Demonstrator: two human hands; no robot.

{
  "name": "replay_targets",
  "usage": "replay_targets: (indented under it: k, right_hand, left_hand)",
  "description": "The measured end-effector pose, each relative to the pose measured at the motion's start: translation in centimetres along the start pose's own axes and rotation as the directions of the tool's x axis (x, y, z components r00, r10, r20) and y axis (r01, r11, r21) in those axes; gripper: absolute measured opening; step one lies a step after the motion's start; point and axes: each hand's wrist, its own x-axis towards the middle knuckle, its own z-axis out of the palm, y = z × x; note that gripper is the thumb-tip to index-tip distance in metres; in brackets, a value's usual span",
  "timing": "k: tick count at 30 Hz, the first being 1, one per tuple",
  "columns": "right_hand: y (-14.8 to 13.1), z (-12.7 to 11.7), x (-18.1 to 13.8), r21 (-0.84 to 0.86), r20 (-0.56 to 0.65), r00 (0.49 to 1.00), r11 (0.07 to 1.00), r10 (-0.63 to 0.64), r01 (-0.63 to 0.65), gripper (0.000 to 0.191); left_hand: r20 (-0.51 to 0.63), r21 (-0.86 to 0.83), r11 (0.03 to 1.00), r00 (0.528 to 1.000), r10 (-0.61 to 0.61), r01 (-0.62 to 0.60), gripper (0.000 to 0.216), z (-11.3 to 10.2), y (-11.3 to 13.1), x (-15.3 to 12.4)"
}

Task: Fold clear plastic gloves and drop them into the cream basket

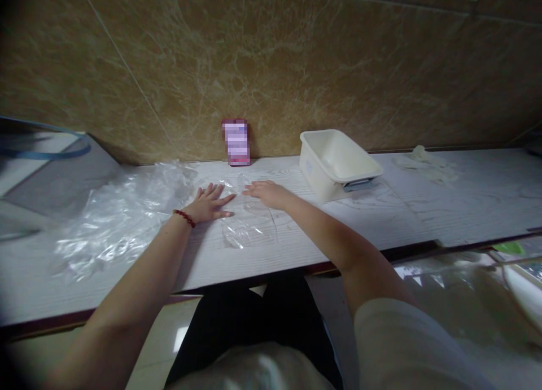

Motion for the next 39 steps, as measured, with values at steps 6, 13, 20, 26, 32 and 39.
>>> replay_targets:
  k: [6,13,20,26,32,39]
  right_hand:
    - [-1.7,1.2,-2.3,0.037,0.018,0.988,0.987,0.157,-0.157,0.052]
    - [-2.3,1.6,-5.5,0.058,-0.006,0.957,0.955,0.291,-0.29,0.061]
    - [-3.3,0.7,-9.1,0.22,-0.225,0.944,0.956,0.242,-0.193,0.048]
    - [-4.9,0.5,-11.6,0.26,-0.257,0.947,0.958,0.191,-0.123,0.027]
    - [-6.4,0.9,-9.7,0.336,-0.319,0.905,0.927,0.28,-0.168,0.023]
    - [-7.4,1.3,-9.0,0.344,-0.333,0.889,0.918,0.314,-0.195,0.021]
  left_hand:
    - [-0.004,-0.021,1.0,1.0,0.012,-0.012,0.078,0.3,-0.3,0.3]
    - [-0.137,-0.24,0.971,0.99,-0.044,0.01,0.072,-2.7,-0.6,-3.0]
    - [-0.201,-0.273,0.927,0.957,0.208,-0.259,0.04,-1.0,3.2,-9.3]
    - [-0.356,-0.422,0.905,0.907,-0.227,0.061,0.04,0.7,0.8,-7.6]
    - [-0.261,-0.308,0.898,0.879,-0.398,0.315,0.052,0.4,0.5,-2.7]
    - [-0.302,-0.355,0.867,0.835,-0.46,0.349,0.037,0.0,2.3,-1.7]
